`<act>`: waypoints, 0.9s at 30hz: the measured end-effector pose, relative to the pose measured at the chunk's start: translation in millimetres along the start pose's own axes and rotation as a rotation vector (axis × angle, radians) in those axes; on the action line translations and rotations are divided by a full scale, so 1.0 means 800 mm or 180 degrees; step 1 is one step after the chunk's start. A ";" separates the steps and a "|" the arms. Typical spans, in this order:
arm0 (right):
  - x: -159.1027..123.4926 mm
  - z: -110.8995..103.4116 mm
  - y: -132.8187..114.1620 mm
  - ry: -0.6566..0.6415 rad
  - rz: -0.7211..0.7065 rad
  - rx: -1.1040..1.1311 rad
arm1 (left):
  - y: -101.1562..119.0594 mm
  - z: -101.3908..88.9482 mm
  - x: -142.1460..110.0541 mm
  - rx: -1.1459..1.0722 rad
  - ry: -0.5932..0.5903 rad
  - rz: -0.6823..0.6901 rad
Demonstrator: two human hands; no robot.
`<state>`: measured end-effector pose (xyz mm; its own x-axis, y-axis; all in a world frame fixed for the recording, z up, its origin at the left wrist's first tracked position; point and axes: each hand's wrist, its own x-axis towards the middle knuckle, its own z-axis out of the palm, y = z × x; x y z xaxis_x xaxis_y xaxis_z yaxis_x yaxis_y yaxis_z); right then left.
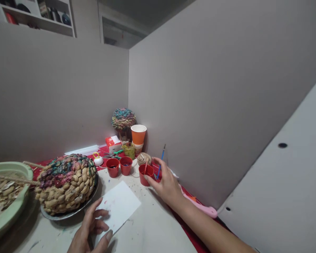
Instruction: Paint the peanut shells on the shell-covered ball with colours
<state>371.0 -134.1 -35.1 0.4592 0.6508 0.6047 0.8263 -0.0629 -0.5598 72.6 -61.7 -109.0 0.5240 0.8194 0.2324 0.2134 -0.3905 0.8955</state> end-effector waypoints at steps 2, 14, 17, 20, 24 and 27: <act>0.004 -0.007 -0.013 0.0017 -0.0199 -0.0053 | -0.002 0.002 0.001 -0.0007 0.0010 0.0029; 0.082 0.050 -0.068 -0.1155 -0.0774 -0.0740 | -0.022 0.000 0.004 -0.0327 -0.0249 0.0009; 0.089 0.060 -0.074 -0.1330 -0.0655 -0.0970 | -0.020 -0.002 0.004 -0.0365 -0.0315 -0.0067; 0.092 0.066 -0.080 -0.1436 -0.0558 -0.1116 | -0.015 -0.006 0.004 -0.0381 -0.0410 -0.0185; 0.096 0.073 -0.085 -0.1561 -0.0524 -0.1158 | -0.007 -0.009 0.005 -0.0320 -0.0527 -0.0262; 0.099 0.077 -0.083 -0.1622 -0.0500 -0.1152 | -0.005 -0.008 0.006 -0.0285 -0.0521 -0.0235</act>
<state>332.8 -31.4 15.0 0.1849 0.9452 0.2689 0.9697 -0.1311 -0.2060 68.7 -53.5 -109.3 0.6383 0.7624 0.1065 0.1859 -0.2869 0.9398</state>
